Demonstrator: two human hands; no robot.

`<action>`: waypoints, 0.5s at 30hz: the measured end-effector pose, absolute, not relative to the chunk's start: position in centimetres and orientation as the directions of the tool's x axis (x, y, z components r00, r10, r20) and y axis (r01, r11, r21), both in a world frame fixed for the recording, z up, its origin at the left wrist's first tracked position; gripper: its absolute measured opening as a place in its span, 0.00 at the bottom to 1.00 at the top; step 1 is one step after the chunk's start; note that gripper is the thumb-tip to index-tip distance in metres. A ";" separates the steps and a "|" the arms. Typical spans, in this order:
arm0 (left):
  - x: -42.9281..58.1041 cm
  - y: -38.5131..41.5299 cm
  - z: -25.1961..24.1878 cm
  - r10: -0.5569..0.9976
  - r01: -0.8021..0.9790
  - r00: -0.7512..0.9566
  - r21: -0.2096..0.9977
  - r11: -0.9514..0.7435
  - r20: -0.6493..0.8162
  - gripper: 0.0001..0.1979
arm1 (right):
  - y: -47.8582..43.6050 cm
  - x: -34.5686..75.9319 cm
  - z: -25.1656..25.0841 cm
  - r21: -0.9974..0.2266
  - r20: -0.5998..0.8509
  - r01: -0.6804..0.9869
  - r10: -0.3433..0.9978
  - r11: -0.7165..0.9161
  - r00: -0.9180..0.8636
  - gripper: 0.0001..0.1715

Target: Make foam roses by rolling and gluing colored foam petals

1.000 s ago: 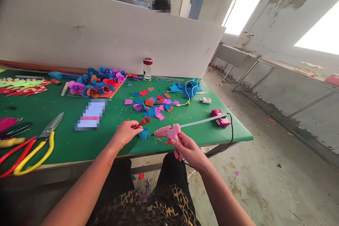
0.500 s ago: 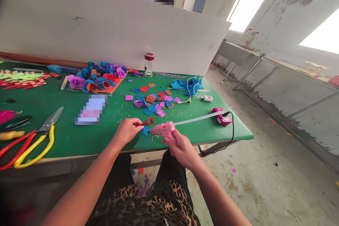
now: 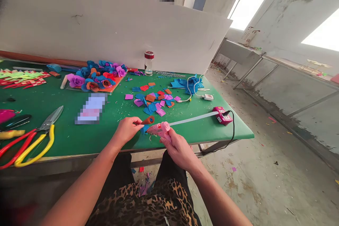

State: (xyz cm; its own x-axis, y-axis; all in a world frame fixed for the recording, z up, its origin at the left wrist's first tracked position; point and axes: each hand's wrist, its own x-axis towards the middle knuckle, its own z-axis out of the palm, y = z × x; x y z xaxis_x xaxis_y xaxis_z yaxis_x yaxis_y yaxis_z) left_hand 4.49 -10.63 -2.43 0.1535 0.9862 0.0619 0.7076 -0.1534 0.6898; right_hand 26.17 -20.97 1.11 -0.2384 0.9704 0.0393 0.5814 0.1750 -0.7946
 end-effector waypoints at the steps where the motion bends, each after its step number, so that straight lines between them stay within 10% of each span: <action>1: 4.5 -10.6 -2.5 0.986 0.707 0.155 0.689 -0.157 0.065 0.05 | -20.9 26.2 1.1 -0.788 0.041 0.589 0.970 0.179 -0.240 0.20; 15: 4.4 -10.6 -2.7 0.985 0.705 0.158 0.690 -0.164 0.072 0.04 | -20.9 26.1 0.7 -0.785 0.047 0.591 0.969 0.187 -0.243 0.19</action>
State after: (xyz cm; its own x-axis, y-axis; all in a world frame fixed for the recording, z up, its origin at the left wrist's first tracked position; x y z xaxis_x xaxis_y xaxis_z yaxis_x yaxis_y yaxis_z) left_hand 4.39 -10.57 -2.75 0.1584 0.9847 0.0720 0.7047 -0.1638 0.6903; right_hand 26.09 -20.90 0.67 -0.2433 0.9688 0.0475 0.5912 0.1869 -0.7845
